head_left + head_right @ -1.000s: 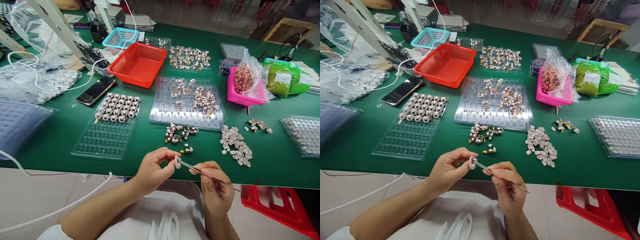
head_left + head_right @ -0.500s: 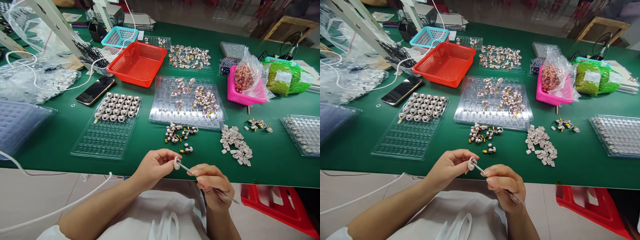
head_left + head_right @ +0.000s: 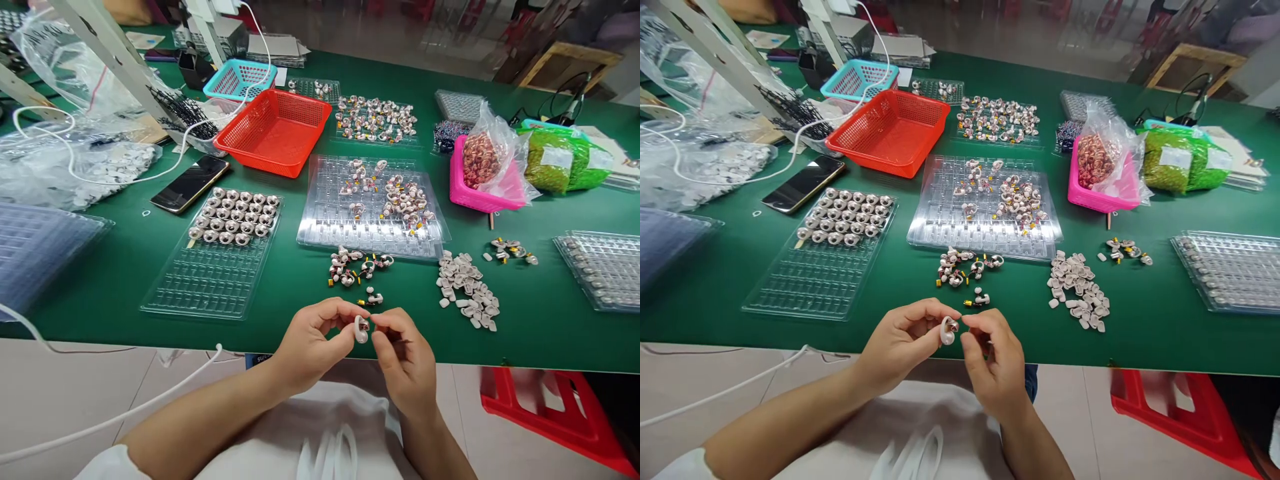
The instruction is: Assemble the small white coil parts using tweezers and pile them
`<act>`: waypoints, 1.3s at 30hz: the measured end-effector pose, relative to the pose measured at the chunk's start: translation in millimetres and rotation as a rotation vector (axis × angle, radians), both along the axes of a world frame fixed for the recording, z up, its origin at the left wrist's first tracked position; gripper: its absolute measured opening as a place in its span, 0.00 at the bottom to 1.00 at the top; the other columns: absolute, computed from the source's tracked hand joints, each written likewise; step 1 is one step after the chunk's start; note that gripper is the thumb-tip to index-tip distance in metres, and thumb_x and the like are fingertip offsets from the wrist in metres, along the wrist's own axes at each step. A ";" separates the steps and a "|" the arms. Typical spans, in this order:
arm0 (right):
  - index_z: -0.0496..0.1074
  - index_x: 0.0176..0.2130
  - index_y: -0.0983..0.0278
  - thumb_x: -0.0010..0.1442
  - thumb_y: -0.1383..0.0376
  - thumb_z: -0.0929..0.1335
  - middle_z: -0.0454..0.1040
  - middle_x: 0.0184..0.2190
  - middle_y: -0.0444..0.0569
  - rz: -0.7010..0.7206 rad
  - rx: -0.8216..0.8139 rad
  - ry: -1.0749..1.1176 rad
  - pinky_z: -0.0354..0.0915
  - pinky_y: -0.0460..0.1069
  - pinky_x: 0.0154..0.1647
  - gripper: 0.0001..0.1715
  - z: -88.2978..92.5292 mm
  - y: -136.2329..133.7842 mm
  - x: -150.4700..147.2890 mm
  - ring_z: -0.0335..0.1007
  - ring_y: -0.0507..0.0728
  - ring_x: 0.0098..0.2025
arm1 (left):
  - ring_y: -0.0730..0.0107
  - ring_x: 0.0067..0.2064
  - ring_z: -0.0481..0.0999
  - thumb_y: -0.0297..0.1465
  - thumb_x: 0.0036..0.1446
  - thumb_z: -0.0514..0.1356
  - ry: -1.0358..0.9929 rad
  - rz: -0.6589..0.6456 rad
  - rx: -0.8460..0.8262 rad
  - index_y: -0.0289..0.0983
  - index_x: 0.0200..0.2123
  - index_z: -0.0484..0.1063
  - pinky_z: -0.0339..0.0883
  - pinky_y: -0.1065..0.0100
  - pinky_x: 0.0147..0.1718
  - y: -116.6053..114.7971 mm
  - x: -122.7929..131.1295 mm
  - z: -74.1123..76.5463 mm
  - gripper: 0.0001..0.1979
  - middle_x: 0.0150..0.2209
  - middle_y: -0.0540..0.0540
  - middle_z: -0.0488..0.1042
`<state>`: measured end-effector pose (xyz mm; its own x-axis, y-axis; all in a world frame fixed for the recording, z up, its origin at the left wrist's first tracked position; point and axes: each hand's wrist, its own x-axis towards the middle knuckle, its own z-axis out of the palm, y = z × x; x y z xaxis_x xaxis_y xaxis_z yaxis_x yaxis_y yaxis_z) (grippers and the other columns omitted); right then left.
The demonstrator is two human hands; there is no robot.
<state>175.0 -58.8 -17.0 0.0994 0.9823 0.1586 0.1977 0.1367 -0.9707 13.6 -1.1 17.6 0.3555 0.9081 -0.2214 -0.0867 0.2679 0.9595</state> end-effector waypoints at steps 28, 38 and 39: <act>0.66 0.33 0.59 0.57 0.75 0.68 0.65 0.26 0.39 -0.009 -0.040 0.172 0.57 0.45 0.22 0.10 7.0 10.5 -14.5 0.61 0.49 0.24 | 0.71 0.28 0.76 0.18 0.60 0.60 0.081 -0.162 0.662 0.36 0.45 0.83 0.70 0.73 0.28 6.4 -16.3 -7.9 0.15 0.28 0.45 0.81; 0.65 0.33 0.59 0.53 0.76 0.66 0.64 0.25 0.39 -0.032 0.012 0.190 0.58 0.44 0.21 0.12 -1.2 8.6 -19.6 0.60 0.49 0.23 | 0.71 0.29 0.77 0.18 0.60 0.60 0.148 -0.144 0.794 0.37 0.45 0.81 0.72 0.72 0.29 3.2 -17.0 -11.7 0.15 0.28 0.45 0.80; 0.65 0.33 0.59 0.52 0.76 0.66 0.64 0.25 0.39 -0.035 0.020 0.185 0.58 0.44 0.21 0.12 -1.3 8.8 -19.9 0.61 0.49 0.23 | 0.70 0.29 0.77 0.18 0.61 0.60 0.146 -0.143 0.797 0.37 0.45 0.82 0.72 0.72 0.29 3.1 -17.1 -11.5 0.15 0.28 0.45 0.81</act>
